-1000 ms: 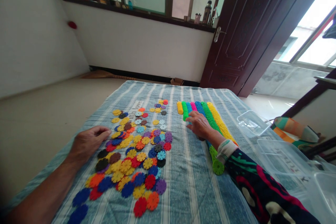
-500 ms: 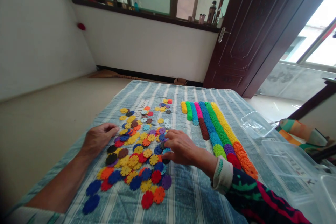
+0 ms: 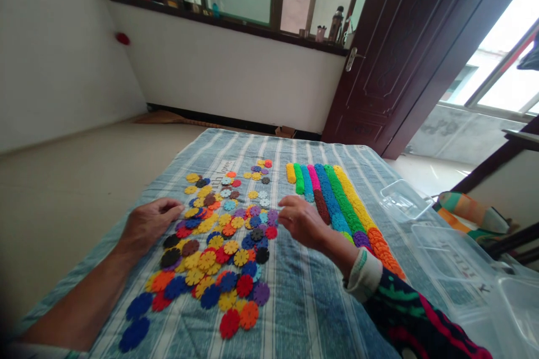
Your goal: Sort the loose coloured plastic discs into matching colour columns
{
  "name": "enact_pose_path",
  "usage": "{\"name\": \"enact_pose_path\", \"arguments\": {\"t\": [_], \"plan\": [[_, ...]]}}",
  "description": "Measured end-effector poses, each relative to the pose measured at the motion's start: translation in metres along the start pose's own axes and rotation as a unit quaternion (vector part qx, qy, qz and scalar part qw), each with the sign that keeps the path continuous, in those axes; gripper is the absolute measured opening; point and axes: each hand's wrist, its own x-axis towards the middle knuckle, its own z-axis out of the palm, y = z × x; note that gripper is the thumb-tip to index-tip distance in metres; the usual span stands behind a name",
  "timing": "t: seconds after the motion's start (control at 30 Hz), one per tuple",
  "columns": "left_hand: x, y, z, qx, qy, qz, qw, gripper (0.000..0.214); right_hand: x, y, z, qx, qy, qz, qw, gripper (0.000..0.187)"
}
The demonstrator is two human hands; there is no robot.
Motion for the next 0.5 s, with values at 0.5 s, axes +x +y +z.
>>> {"name": "enact_pose_path", "arguments": {"t": [0.5], "plan": [[0.000, 0.003, -0.003, 0.006, -0.022, -0.025, 0.999, 0.038, 0.001, 0.104, -0.028, -0.108, -0.018, 0.134, 0.985, 0.018]]}}
